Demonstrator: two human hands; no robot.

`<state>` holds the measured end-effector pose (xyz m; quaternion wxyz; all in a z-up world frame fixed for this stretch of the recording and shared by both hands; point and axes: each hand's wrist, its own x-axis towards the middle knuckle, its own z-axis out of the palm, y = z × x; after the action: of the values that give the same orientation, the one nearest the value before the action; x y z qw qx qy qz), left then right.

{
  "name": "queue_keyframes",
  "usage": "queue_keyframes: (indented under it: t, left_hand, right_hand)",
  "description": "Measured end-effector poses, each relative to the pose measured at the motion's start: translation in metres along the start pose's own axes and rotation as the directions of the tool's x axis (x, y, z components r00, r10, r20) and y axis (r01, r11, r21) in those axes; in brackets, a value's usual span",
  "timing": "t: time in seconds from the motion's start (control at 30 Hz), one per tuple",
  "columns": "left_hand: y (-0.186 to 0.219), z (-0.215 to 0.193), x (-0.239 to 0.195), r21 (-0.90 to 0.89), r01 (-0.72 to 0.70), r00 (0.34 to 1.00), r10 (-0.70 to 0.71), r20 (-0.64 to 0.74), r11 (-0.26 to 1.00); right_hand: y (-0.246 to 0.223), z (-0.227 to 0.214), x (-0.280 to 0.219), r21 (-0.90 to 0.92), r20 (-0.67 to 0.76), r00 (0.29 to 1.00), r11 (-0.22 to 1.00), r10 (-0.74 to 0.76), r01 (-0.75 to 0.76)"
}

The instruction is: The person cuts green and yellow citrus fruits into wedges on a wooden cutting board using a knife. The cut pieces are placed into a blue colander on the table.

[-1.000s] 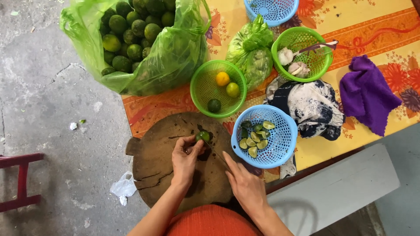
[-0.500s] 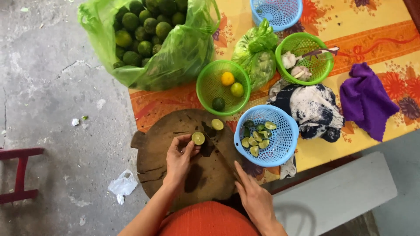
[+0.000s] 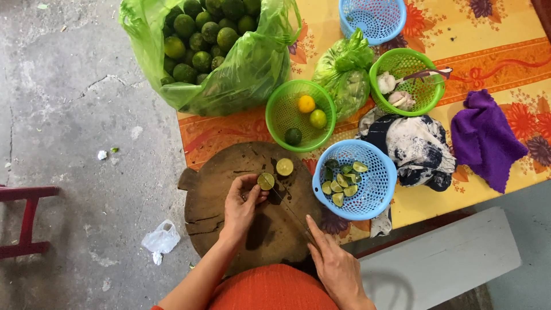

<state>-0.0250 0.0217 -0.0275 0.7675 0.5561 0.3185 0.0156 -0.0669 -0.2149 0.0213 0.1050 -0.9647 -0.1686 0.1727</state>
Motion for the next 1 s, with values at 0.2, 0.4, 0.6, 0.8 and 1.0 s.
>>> queue_keyframes:
  t: [0.2,0.4,0.6,0.8,1.0]
  left_hand:
    - [0.011,0.002,0.000,0.020,0.049,0.999,-0.049,-0.010,0.999]
    - [0.023,0.003,-0.004,0.063,0.110,0.994,-0.108,-0.034,0.992]
    - [0.003,-0.001,0.001,0.060,0.018,0.999,-0.016,-0.028,0.998]
    - [0.014,0.002,-0.004,0.042,0.037,0.999,-0.036,-0.038,0.998]
    - [0.022,-0.001,-0.004,0.606,-0.276,0.951,0.303,0.060,0.747]
  right_hand:
    - [-0.007,-0.013,0.009,0.055,0.098,0.994,0.997,0.056,-0.061]
    - [-0.014,0.004,0.034,0.037,0.060,0.998,0.999,-0.006,0.004]
    - [-0.020,0.020,0.052,0.018,-0.066,0.993,0.995,-0.099,0.101]
    - [0.000,0.012,0.015,0.095,0.099,0.994,0.994,0.044,-0.054]
    - [0.011,-0.012,-0.009,0.318,0.009,0.975,0.924,0.221,-0.213]
